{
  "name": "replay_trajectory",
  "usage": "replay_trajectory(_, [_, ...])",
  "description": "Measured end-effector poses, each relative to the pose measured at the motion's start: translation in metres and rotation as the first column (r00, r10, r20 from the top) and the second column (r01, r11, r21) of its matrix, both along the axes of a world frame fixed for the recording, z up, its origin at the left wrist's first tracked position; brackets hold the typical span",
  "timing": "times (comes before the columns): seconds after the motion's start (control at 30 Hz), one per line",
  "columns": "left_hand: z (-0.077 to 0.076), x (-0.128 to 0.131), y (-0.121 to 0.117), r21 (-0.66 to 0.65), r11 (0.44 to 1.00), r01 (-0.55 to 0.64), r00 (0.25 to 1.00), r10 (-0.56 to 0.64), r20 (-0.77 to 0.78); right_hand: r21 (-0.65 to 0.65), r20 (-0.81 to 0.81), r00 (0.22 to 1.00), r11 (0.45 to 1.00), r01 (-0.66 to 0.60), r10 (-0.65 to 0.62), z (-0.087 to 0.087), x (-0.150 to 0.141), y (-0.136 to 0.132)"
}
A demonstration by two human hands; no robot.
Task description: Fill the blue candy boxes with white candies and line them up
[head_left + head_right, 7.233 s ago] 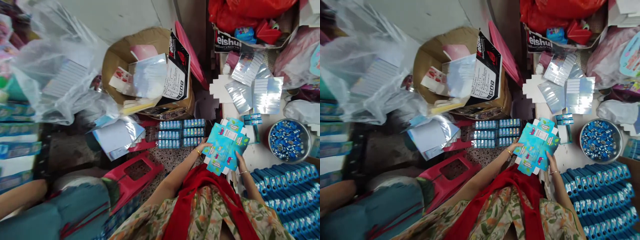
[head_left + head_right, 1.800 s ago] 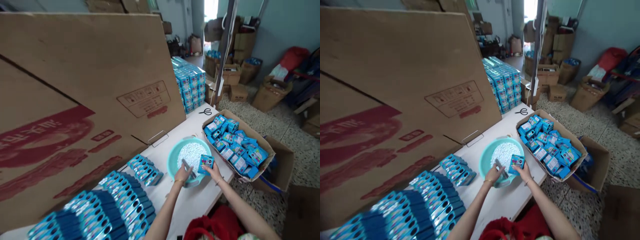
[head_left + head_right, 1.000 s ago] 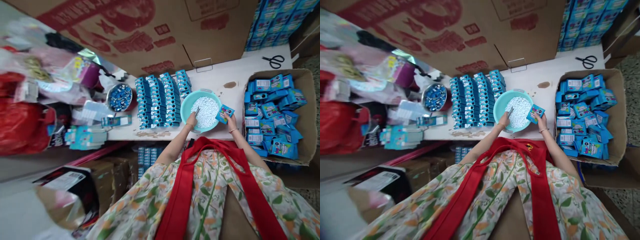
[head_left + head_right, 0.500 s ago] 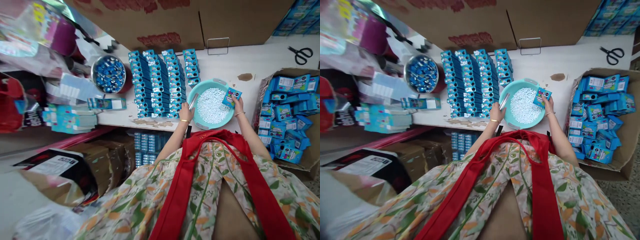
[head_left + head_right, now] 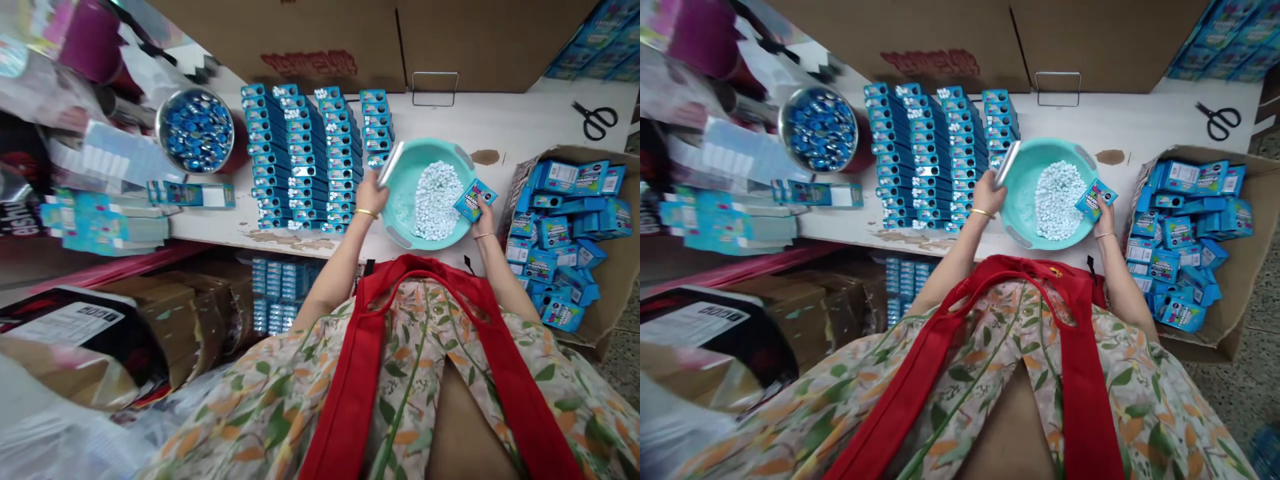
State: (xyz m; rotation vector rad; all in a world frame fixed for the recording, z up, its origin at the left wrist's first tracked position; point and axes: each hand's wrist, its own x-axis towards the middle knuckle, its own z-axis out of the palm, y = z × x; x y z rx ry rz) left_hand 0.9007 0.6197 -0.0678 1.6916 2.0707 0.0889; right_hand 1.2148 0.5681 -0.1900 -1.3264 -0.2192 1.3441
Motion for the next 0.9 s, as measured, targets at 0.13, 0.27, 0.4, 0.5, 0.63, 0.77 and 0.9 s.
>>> replay_trajectory(0.13, [-0.020,-0.023,0.016,-0.019,0.999,0.036,0.998,-0.037,-0.059,-0.043,0.032,0.999,0.999,0.026,-0.024,0.010,-0.010,-0.016])
replay_trajectory(0.27, [-0.046,-0.021,0.019,-0.112,0.991,0.076,0.994,-0.085,-0.073,-0.051,0.064,0.998,0.999,0.009,-0.005,0.018,-0.010,-0.030])
replay_trajectory(0.4, [-0.049,-0.010,0.016,-0.078,0.993,0.093,0.984,-0.104,-0.145,-0.052,0.096,0.994,0.997,-0.055,0.060,0.027,-0.001,-0.038])
replay_trajectory(0.5, [-0.040,-0.008,0.008,-0.092,0.985,0.146,0.972,-0.160,-0.171,-0.004,0.202,0.977,0.998,-0.061,0.061,0.034,0.007,-0.039])
replay_trajectory(0.63, [-0.029,-0.011,-0.004,-0.111,0.964,0.243,0.955,-0.257,-0.146,0.036,0.320,0.943,0.993,-0.112,0.094,0.039,0.010,-0.036])
replay_trajectory(0.77, [-0.029,-0.001,-0.003,-0.052,0.940,0.337,0.934,-0.341,-0.106,0.035,0.405,0.906,0.988,-0.151,0.124,0.043,0.007,-0.031])
replay_trajectory(0.9, [-0.049,0.024,0.016,-0.179,0.891,0.417,0.894,-0.438,-0.098,0.075,0.470,0.873,0.979,-0.188,0.131,0.051,0.010,-0.029])
